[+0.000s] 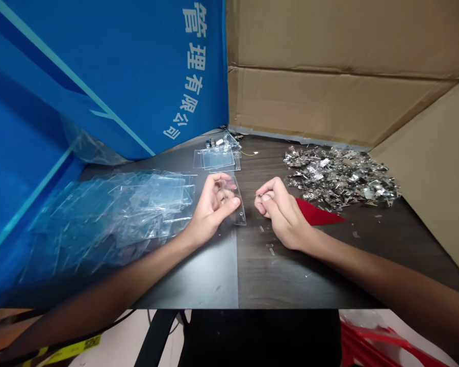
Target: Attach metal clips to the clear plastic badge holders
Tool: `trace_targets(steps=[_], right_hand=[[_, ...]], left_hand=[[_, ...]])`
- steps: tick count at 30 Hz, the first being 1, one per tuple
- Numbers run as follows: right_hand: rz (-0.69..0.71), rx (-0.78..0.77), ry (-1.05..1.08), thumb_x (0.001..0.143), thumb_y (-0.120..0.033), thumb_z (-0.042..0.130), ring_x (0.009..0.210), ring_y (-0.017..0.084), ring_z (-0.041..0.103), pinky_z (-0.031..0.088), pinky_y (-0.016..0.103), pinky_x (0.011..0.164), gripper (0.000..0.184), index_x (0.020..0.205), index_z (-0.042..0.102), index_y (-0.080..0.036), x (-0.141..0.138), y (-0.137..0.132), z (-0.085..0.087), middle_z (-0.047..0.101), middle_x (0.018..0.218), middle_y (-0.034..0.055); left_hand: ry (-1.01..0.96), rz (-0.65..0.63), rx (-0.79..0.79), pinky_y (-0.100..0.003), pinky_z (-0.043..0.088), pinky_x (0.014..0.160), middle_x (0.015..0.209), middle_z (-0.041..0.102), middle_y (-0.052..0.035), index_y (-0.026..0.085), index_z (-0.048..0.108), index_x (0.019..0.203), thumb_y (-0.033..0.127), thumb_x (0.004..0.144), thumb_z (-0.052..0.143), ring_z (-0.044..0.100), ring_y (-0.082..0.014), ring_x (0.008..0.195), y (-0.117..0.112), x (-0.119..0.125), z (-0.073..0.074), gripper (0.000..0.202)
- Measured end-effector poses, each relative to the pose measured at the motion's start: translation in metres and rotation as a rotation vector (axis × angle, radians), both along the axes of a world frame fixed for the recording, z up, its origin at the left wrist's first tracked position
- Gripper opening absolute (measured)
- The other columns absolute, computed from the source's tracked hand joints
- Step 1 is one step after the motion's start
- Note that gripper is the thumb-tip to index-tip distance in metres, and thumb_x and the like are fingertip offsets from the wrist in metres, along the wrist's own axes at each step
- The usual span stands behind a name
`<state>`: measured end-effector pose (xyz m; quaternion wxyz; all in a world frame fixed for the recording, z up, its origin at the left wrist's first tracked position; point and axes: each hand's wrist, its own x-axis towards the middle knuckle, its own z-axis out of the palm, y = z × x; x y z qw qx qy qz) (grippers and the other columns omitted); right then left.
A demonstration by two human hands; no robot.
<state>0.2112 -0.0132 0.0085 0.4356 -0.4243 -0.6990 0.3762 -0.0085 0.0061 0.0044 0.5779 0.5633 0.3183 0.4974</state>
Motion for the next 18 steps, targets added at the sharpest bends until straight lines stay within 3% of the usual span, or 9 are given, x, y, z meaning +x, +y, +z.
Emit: trace_targets(steps=[5, 9, 13, 18], right_hand=[[0.011, 0.050, 0.013, 0.111, -0.031, 0.055, 0.067, 0.013, 0.056, 0.045, 0.033, 0.066, 0.012, 0.108, 0.062, -0.022, -0.0024, -0.0004, -0.0011, 0.066, 0.085, -0.0002], [0.031, -0.003, 0.117, 0.109, -0.031, 0.063, 0.069, 0.013, 0.063, 0.049, 0.030, 0.064, 0.017, 0.109, 0.075, -0.019, -0.0052, 0.0031, -0.0050, 0.071, 0.088, 0.0020], [0.084, -0.084, 0.222, 0.107, -0.030, 0.063, 0.065, 0.012, 0.066, 0.050, 0.028, 0.060, 0.019, 0.112, 0.077, -0.017, -0.0061, 0.0067, -0.0071, 0.075, 0.084, 0.0022], [0.096, -0.079, 0.227, 0.106, -0.026, 0.065, 0.065, 0.012, 0.062, 0.049, 0.028, 0.061, 0.018, 0.115, 0.077, -0.016, -0.0060, 0.0071, -0.0066, 0.075, 0.081, 0.0014]], left_hand=[[0.002, 0.019, 0.041, -0.025, 0.051, 0.080, 0.116, 0.055, -0.0016, 0.026, 0.050, 0.115, 0.041, 0.094, 0.089, 0.057, -0.0097, 0.086, 0.0002, 0.0018, -0.0021, 0.047], [0.036, 0.021, 0.037, -0.026, 0.051, 0.078, 0.114, 0.056, -0.0016, 0.026, 0.049, 0.115, 0.043, 0.094, 0.088, 0.056, -0.0108, 0.085, -0.0016, 0.0026, -0.0004, 0.048], [0.049, 0.019, 0.029, -0.026, 0.050, 0.078, 0.115, 0.055, -0.0020, 0.026, 0.048, 0.115, 0.045, 0.094, 0.088, 0.056, -0.0118, 0.086, -0.0030, 0.0019, -0.0003, 0.049], [0.079, 0.012, 0.052, -0.028, 0.051, 0.081, 0.116, 0.055, -0.0031, 0.025, 0.050, 0.119, 0.045, 0.095, 0.087, 0.057, -0.0129, 0.089, -0.0025, 0.0011, -0.0001, 0.048]])
